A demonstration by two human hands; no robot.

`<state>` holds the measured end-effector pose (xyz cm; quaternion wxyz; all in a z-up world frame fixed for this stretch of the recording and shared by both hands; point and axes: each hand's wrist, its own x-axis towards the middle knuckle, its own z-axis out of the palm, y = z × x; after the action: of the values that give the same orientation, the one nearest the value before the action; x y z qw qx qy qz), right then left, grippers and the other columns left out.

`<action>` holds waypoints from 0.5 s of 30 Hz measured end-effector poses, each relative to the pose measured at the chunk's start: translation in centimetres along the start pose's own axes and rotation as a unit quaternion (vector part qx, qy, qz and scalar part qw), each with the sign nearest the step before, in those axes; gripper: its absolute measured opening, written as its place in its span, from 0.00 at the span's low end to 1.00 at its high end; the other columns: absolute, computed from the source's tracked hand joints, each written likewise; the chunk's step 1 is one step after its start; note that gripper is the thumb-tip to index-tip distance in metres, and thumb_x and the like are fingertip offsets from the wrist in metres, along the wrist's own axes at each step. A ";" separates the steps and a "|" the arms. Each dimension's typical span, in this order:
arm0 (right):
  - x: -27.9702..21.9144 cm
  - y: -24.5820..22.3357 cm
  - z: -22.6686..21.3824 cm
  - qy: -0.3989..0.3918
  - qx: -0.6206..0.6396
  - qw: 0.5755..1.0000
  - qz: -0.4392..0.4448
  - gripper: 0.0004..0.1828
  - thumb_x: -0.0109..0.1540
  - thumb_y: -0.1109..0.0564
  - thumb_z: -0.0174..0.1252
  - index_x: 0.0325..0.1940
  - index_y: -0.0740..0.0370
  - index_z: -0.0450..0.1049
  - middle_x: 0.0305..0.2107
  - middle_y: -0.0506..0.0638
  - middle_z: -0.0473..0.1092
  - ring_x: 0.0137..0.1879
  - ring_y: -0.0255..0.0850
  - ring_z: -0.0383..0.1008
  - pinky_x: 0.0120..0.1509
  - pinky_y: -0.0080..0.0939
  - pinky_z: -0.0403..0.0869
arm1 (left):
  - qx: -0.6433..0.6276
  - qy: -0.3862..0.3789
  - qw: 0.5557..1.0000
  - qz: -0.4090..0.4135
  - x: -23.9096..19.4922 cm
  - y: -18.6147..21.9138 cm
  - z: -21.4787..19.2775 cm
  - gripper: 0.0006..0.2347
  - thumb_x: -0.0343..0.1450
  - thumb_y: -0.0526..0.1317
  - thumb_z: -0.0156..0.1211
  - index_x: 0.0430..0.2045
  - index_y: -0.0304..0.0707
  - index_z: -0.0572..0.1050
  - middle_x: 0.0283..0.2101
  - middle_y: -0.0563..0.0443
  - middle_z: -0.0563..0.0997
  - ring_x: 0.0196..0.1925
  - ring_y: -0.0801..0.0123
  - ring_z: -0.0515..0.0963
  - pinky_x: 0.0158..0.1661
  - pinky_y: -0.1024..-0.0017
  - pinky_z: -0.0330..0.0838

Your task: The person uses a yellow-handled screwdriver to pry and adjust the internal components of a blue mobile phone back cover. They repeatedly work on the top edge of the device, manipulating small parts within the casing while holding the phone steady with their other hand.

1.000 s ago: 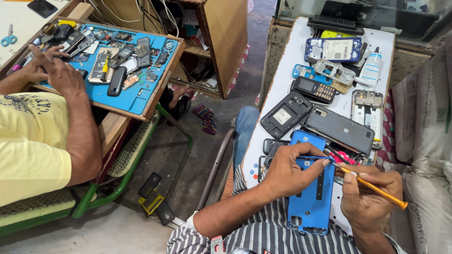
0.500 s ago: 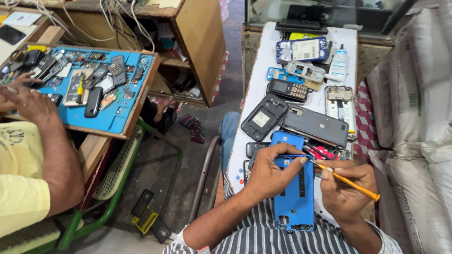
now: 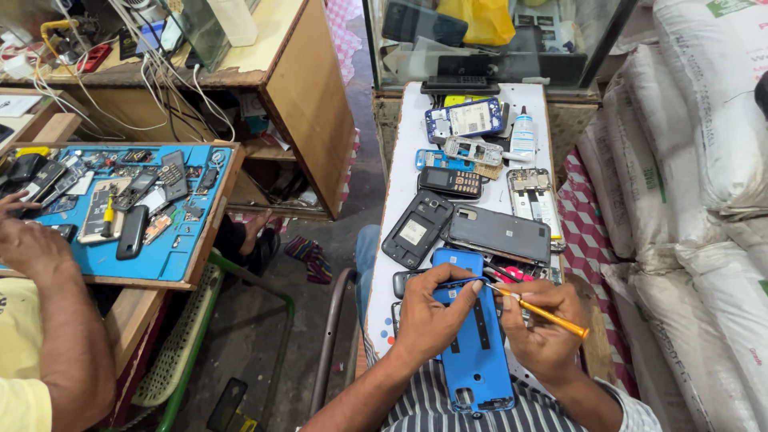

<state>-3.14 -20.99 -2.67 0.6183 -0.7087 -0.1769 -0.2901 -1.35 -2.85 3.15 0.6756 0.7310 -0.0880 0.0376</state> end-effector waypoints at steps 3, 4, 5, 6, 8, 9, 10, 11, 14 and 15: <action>-0.2 0.0 0.1 -0.012 -0.010 1.000 -0.003 0.15 0.63 0.66 0.60 0.46 0.65 0.58 0.40 0.61 0.76 0.43 0.36 0.79 0.47 0.31 0.77 | 0.009 0.008 1.000 0.005 -0.1 -0.4 -0.1 0.08 0.69 0.39 0.66 0.31 0.30 0.81 0.26 0.52 0.83 0.29 0.79 0.79 0.31 0.77 0.72; -0.1 0.0 0.0 -0.017 -0.028 0.999 -0.024 0.15 0.63 0.66 0.60 0.45 0.65 0.58 0.39 0.61 0.75 0.44 0.36 0.79 0.47 0.31 0.77 | 0.010 0.010 1.000 0.004 0.0 -0.5 0.0 0.08 0.69 0.39 0.66 0.31 0.30 0.81 0.26 0.52 0.83 0.29 0.80 0.79 0.31 0.77 0.72; -0.1 0.0 0.0 -0.022 -0.045 0.998 -0.045 0.15 0.63 0.66 0.60 0.45 0.65 0.58 0.39 0.61 0.75 0.44 0.37 0.79 0.48 0.31 0.76 | 0.002 0.006 1.000 -0.008 0.0 -0.5 0.0 0.08 0.69 0.39 0.66 0.31 0.31 0.81 0.26 0.52 0.83 0.28 0.80 0.79 0.31 0.77 0.72; 0.0 0.1 0.0 -0.017 -0.030 0.999 -0.026 0.15 0.63 0.66 0.59 0.45 0.65 0.58 0.40 0.61 0.75 0.44 0.36 0.78 0.47 0.30 0.76 | -0.007 0.003 1.000 -0.019 0.0 -0.6 0.0 0.07 0.69 0.39 0.66 0.30 0.31 0.81 0.25 0.52 0.83 0.27 0.80 0.79 0.30 0.77 0.71; -0.1 0.2 0.1 -0.005 0.001 1.000 0.012 0.15 0.64 0.66 0.59 0.46 0.64 0.58 0.40 0.61 0.76 0.43 0.35 0.78 0.46 0.29 0.76 | -0.021 -0.001 0.999 -0.026 0.1 -0.8 0.0 0.07 0.69 0.39 0.66 0.30 0.31 0.81 0.25 0.52 0.82 0.27 0.80 0.78 0.30 0.78 0.71; -0.1 0.3 0.1 -0.006 0.020 1.000 0.015 0.15 0.64 0.67 0.59 0.46 0.65 0.58 0.40 0.61 0.75 0.44 0.36 0.78 0.48 0.30 0.77 | -0.028 -0.003 0.999 -0.021 0.1 -1.0 0.0 0.07 0.69 0.38 0.66 0.30 0.31 0.81 0.25 0.53 0.82 0.28 0.80 0.78 0.30 0.78 0.71; -0.1 0.5 0.2 -0.006 0.040 0.999 0.017 0.15 0.65 0.67 0.59 0.47 0.65 0.58 0.41 0.62 0.75 0.44 0.36 0.78 0.49 0.31 0.77 | -0.033 -0.004 0.999 -0.017 0.2 -1.1 0.0 0.07 0.69 0.38 0.66 0.30 0.31 0.81 0.26 0.54 0.82 0.28 0.81 0.78 0.31 0.78 0.71; -0.1 0.7 0.2 -0.007 0.059 0.998 0.019 0.15 0.65 0.67 0.59 0.47 0.65 0.58 0.41 0.62 0.74 0.45 0.36 0.78 0.50 0.32 0.78 | -0.040 -0.007 0.999 -0.018 0.2 -1.3 0.0 0.07 0.69 0.38 0.67 0.30 0.31 0.81 0.26 0.54 0.82 0.28 0.81 0.77 0.31 0.78 0.71; -0.3 1.1 0.2 -0.012 0.076 0.997 0.027 0.14 0.65 0.68 0.57 0.47 0.65 0.58 0.42 0.62 0.75 0.45 0.37 0.79 0.51 0.33 0.80 | -0.057 -0.007 0.998 -0.017 0.1 -1.8 -0.1 0.07 0.70 0.38 0.67 0.30 0.30 0.81 0.26 0.54 0.81 0.29 0.81 0.76 0.31 0.78 0.70; -0.3 1.2 0.2 -0.013 0.065 0.997 0.026 0.14 0.65 0.68 0.58 0.47 0.65 0.58 0.42 0.62 0.75 0.45 0.37 0.79 0.51 0.33 0.79 | -0.061 -0.006 0.998 -0.013 0.0 -1.9 -0.2 0.07 0.70 0.38 0.67 0.30 0.30 0.81 0.27 0.55 0.81 0.30 0.82 0.76 0.32 0.78 0.70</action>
<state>-2.60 -20.92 -3.84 0.6678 -0.6752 -0.1847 -0.2531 -0.97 -2.54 1.32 0.7186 0.6900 -0.0845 0.0187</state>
